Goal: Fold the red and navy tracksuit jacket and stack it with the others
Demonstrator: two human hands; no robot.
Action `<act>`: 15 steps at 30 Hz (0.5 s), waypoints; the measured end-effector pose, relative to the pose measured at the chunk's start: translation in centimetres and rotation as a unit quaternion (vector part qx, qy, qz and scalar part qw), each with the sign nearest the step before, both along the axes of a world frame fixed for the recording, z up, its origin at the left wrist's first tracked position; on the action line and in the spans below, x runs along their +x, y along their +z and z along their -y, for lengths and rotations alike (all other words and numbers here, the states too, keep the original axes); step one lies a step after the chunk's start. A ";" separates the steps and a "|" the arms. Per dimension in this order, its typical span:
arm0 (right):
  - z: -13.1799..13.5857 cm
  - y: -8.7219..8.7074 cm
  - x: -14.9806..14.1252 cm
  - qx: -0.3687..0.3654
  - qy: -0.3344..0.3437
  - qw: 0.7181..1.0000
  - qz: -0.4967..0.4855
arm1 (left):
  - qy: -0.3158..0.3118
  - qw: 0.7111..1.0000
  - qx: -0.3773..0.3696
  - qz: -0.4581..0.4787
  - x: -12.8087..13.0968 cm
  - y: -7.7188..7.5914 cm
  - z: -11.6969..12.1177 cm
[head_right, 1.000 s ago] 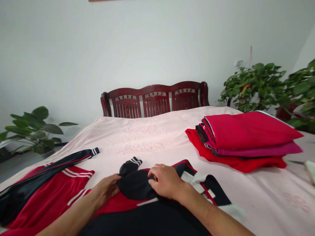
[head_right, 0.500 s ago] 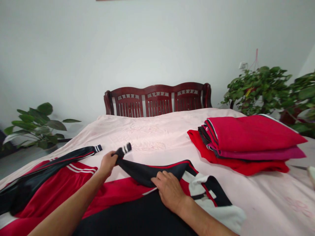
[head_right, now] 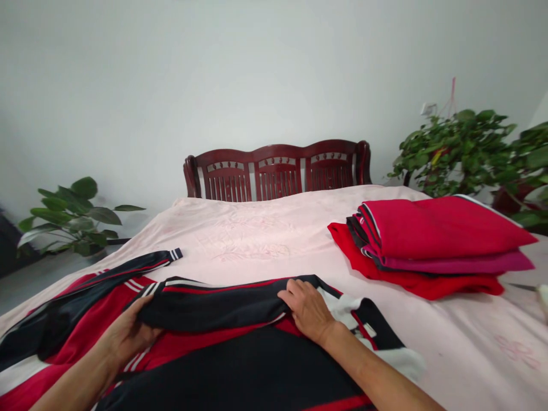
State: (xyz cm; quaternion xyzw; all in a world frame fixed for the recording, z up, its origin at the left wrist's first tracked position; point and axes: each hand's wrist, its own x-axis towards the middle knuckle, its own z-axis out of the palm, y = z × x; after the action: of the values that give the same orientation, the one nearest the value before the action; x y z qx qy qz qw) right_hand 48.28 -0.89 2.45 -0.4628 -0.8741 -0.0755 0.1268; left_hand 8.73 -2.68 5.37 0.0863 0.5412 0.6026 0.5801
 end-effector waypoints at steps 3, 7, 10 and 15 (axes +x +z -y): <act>0.5 -0.4 0.5 -0.006 -0.003 1.000 0.026 | -0.020 0.997 -0.034 -0.061 -1.6 -1.3 0.6; 2.0 -0.3 0.5 -0.028 -0.014 1.000 -0.001 | -0.056 0.976 -0.018 -0.212 -4.4 -3.1 1.5; 3.1 0.3 -0.3 -0.024 0.012 1.000 -0.013 | -0.068 0.870 0.042 -0.486 -5.7 -2.8 2.0; 4.0 0.5 -0.4 -0.047 0.040 0.998 -0.017 | -0.218 0.572 0.203 -0.765 -4.6 -2.6 3.5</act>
State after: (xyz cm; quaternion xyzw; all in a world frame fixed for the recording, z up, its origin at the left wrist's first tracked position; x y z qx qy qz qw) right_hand 47.83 -4.86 2.97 -0.4339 -0.8923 -0.0218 0.1225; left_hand 4.15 -6.20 2.74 0.7459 0.6117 0.2615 0.0319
